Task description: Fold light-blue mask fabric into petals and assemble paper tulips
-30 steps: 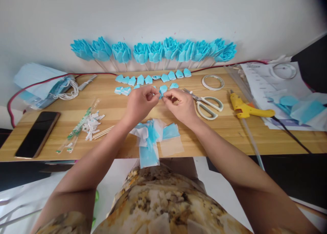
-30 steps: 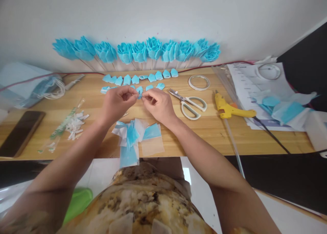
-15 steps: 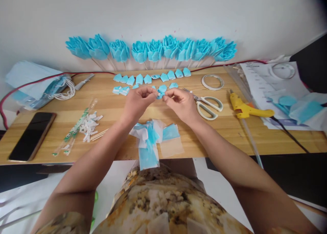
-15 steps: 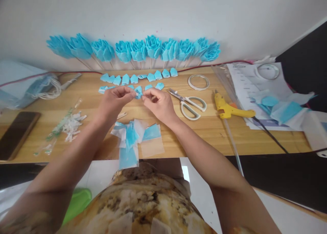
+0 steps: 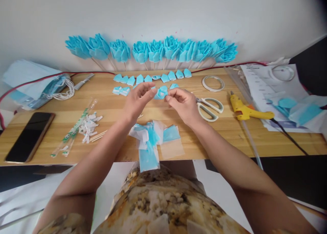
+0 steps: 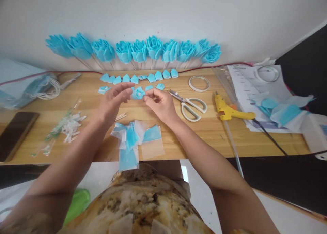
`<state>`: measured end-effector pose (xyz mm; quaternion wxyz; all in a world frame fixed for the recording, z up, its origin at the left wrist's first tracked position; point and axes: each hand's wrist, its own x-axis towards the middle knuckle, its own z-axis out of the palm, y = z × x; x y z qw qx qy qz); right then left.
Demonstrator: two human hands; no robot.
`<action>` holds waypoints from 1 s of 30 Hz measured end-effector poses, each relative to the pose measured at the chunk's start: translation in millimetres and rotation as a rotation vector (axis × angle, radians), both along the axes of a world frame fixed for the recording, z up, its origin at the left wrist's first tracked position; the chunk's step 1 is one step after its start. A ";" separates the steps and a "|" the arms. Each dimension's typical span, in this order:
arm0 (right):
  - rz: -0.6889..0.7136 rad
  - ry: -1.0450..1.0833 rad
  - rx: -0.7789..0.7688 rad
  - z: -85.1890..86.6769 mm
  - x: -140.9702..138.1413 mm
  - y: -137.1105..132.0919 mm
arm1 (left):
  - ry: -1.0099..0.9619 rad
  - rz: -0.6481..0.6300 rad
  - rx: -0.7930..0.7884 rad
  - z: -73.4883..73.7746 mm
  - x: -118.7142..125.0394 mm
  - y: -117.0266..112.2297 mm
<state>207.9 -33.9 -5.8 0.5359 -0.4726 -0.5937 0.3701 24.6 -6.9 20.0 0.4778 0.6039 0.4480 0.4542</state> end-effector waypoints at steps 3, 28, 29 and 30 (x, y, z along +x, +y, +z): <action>0.034 0.002 -0.022 0.2 0.0 0.1 | 0.010 -0.087 -0.110 -4.5 0.2 0.1; 0.115 -0.116 -0.081 3.0 0.0 -3.0 | 0.093 -0.149 -0.068 -7.4 7.7 -1.9; 0.105 -0.129 -0.077 2.8 -0.7 -2.8 | 0.108 -0.146 -0.062 -7.4 8.1 -2.2; 0.098 -0.140 -0.076 2.5 -1.0 -2.5 | 0.123 -0.146 -0.061 -7.2 8.5 -2.6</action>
